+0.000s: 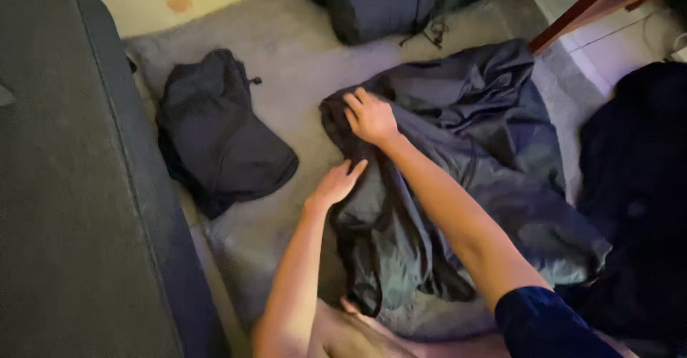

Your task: The person sits cross-legged on the floor and folds a large, dark-colored piece of fabric. They smooth the material, fold it into a long strip, and then roll it tightly into a compact bundle.

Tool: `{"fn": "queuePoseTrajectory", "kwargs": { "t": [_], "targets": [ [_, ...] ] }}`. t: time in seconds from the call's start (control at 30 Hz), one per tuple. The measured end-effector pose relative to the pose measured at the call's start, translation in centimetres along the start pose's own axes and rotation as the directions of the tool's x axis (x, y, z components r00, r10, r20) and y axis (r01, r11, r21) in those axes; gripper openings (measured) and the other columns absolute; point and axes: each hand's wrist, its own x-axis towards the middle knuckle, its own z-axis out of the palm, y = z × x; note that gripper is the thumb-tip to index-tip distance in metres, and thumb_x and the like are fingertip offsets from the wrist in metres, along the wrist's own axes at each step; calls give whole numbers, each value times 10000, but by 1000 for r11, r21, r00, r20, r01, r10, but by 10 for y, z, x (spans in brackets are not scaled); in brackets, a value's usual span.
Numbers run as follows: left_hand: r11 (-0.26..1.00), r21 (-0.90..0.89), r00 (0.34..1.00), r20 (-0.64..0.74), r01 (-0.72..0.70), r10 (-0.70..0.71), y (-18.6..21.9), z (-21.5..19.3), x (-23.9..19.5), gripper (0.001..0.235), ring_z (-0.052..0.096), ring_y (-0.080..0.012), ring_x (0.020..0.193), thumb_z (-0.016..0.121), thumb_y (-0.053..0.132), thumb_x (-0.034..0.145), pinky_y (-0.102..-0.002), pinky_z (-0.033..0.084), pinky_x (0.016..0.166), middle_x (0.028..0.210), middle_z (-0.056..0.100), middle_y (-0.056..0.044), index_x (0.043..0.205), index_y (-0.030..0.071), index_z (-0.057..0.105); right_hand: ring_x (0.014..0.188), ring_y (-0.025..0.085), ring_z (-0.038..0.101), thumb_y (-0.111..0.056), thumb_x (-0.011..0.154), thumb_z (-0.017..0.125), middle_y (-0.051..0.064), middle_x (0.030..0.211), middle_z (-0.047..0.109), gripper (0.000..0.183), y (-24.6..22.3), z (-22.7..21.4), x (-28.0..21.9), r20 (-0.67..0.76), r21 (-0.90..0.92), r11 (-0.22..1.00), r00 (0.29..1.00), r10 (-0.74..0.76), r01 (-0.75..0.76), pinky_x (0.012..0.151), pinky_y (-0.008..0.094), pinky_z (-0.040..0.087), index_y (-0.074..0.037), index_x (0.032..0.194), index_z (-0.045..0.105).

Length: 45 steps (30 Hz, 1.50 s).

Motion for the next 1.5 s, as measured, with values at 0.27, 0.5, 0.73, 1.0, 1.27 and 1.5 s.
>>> {"fn": "queuePoseTrajectory", "kwargs": {
  "t": [0.27,0.5,0.73,1.0,1.27,1.5],
  "targets": [
    [996,-88,986,-164,-33,19,1,16,9,730,562,-509,1435,542,563,1096,-577,511,1156,1536,558,-354,1527,-26,546,1159,462,747,-300,1045,652,143,1672,396,643,-22,25,31,631,16,995,773,66,-99,985,576,625,-261,1647,427],
    [889,-456,960,-264,-40,-92,6,8,19,897,408,-539,1536,642,578,1066,-621,430,1222,1619,366,-394,1608,-46,294,898,427,801,-262,996,661,112,1220,697,341,-1,49,41,358,-55,994,927,113,-99,787,535,662,-188,1328,647],
    [805,-589,960,-184,66,-213,-11,9,39,540,709,-377,1269,886,495,855,-506,594,1011,1208,794,-199,1205,89,824,905,594,741,-282,990,754,181,1308,590,307,22,46,57,299,81,917,887,350,-390,820,631,652,-125,1216,616],
    [777,-616,936,-184,128,-300,-14,-4,29,716,613,-426,1406,892,541,866,-555,536,1113,1428,696,-242,1363,61,705,1368,618,552,-202,1102,719,261,1589,286,518,45,27,67,269,337,879,929,254,-338,1169,605,541,-55,1525,458],
    [825,-558,858,-464,-90,-220,-22,2,50,392,708,-429,1171,842,234,907,-525,555,953,1139,736,-244,1194,24,675,1127,464,627,-218,943,863,196,1300,441,472,-21,-4,-32,86,490,855,986,144,-168,963,556,565,-59,1313,618],
    [768,-641,941,-252,13,-226,-16,-2,24,621,543,-393,1473,729,482,911,-558,405,1201,1538,632,-193,1412,120,666,1222,299,573,-477,766,873,67,1379,531,764,-87,-21,-127,415,68,944,869,269,-324,941,451,553,-196,1433,628]
  ]
}}
